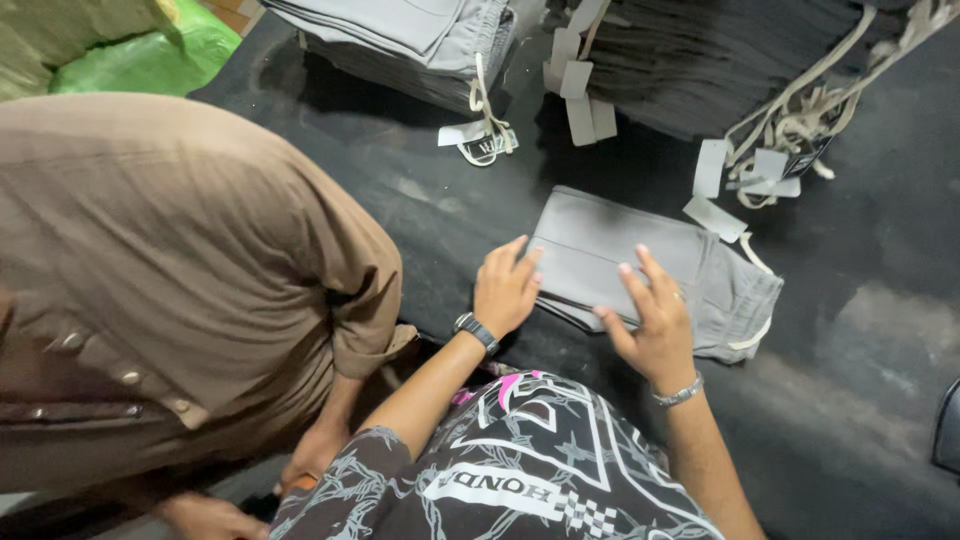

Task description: The person irons and folds gray sweatpants on a black ironing table. They use a steam iron to press the garment, fold it neatly, and place it on a stack of finished items. The process is repeated for multiple pairs of pants.

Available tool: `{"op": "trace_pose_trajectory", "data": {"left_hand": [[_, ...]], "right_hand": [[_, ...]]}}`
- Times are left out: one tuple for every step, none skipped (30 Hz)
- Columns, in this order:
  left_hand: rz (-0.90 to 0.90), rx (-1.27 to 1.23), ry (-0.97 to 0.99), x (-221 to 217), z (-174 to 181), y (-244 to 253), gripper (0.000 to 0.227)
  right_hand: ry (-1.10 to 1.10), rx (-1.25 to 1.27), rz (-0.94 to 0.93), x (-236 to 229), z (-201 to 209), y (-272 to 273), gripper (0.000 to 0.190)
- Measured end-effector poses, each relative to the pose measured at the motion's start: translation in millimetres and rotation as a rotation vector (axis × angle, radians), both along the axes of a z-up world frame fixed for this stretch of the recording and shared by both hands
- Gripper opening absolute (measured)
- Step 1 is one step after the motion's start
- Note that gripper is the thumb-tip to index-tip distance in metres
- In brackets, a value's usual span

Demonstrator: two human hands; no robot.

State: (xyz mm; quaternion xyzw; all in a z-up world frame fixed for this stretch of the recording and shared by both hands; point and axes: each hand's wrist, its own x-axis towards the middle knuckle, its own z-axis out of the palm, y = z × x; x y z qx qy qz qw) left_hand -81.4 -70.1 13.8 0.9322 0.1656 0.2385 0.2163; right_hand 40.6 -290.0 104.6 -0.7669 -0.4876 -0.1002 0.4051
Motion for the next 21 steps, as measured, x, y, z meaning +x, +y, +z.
{"op": "trace_pose_trajectory", "data": {"left_hand": [[-0.081,0.107,0.043,-1,-2,-1,0.045],[-0.164,0.213,0.086,-3,-4,-2,0.047],[-0.153,0.217,0.103,-2,-5,-1,0.049],[-0.143,0.221,0.12,-2,-7,-1,0.051],[-0.13,0.227,0.135,-1,-9,0,0.053],[-0.143,0.23,0.144,0,-12,1,0.053],[-0.151,0.228,0.152,0,-15,0,0.053],[-0.158,0.226,0.161,-2,-18,0,0.053],[-0.128,0.08,0.052,-7,-21,2,0.049],[-0.099,-0.064,-0.06,-14,-23,4,0.046],[-0.075,-0.204,-0.173,-18,-24,7,0.043],[0.046,-0.288,-0.097,-20,-25,8,0.04],[0.16,-0.379,-0.017,-24,-26,6,0.039],[0.271,-0.472,0.064,-24,-28,3,0.039],[0.298,-0.532,0.133,-23,-28,-1,0.041],[0.323,-0.593,0.203,-19,-28,-4,0.042],[0.347,-0.653,0.276,-13,-27,-4,0.044],[0.358,-0.67,0.275,-6,-26,-4,0.047],[0.368,-0.689,0.282,-2,-26,-5,0.05],[0.377,-0.708,0.289,1,-26,-5,0.053],[0.329,-0.708,0.31,3,-28,-6,0.055]], "right_hand": [[0.015,0.051,0.112,-3,3,5,0.072],[0.03,0.104,0.224,-6,4,6,0.078],[0.118,0.145,0.21,-4,3,7,0.08],[0.206,0.186,0.196,-2,-1,3,0.082],[0.291,0.229,0.184,4,-8,-4,0.084],[0.121,0.131,0.007,12,-19,-13,0.082],[-0.049,0.029,-0.165,23,-30,-28,0.08],[-0.048,-0.054,-0.324,31,-45,-45,0.077],[-0.055,-0.134,-0.469,41,-61,-62,0.075],[-0.104,-0.209,-0.59,49,-77,-81,0.075],[-0.152,-0.28,-0.714,59,-94,-99,0.077],[-0.084,-0.304,-0.765,69,-110,-116,0.083],[-0.014,-0.335,-0.82,75,-125,-132,0.089],[0.194,-0.404,-0.808,82,-139,-145,0.09],[0.4,-0.473,-0.791,88,-150,-154,0.091],[0.444,-0.43,-0.8,94,-158,-158,0.091],[0.492,-0.388,-0.808,101,-164,-157,0.092],[0.541,-0.346,-0.816,108,-167,-152,0.092],[0.661,-0.19,-0.822,109,-170,-149,0.093],[0.779,-0.032,-0.823,110,-170,-146,0.094],[0.895,0.121,-0.816,111,-169,-144,0.096]]}}
